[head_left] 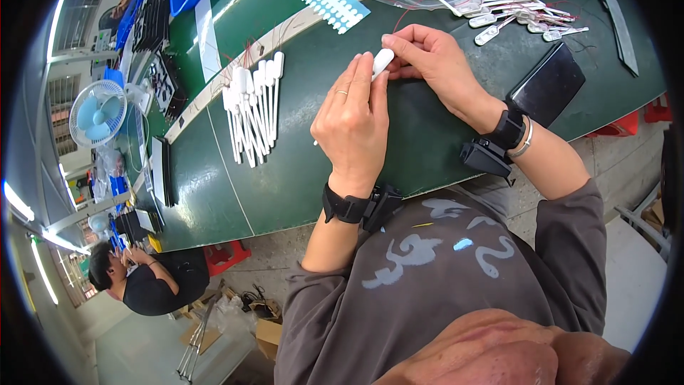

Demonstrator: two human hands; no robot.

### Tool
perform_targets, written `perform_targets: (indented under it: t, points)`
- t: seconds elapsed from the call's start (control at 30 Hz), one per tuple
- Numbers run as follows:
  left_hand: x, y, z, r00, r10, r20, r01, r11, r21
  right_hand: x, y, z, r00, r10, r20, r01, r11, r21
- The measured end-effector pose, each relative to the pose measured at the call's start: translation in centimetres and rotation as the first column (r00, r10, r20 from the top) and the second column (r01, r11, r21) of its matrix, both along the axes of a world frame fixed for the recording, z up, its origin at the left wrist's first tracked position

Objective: Assembling and inspecting long white plastic components at a factory workstation.

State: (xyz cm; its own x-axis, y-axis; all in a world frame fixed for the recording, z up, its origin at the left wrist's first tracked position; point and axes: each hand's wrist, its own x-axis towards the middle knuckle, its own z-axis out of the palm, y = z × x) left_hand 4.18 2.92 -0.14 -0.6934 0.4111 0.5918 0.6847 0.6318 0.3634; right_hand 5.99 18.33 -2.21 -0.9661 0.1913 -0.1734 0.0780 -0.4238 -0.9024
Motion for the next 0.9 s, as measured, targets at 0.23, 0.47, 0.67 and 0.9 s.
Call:
perform_targets:
  t: [0.23,0.47,0.67,0.9]
  points:
    - [-0.2,0.2,-0.5,0.999,0.024,0.031,-0.023,1.000,-0.018,0.2,0.1,0.3,1.000,0.004,-0.004,-0.004,0.999,-0.041]
    - [-0.2,0.2,-0.5,0.998,0.043,0.053,-0.042,0.999,-0.020,0.4,0.1,0.4,1.000,0.010,-0.012,-0.011,0.999,-0.042]
    - [-0.5,-0.1,-0.5,0.998,0.047,0.031,-0.047,0.999,-0.012,0.5,-0.1,0.6,0.997,0.020,-0.070,-0.024,0.998,-0.060]
    - [-0.8,-0.6,-0.4,0.990,0.029,-0.136,-0.029,1.000,0.003,0.9,-0.8,1.3,0.979,0.034,-0.202,-0.032,0.999,0.012]
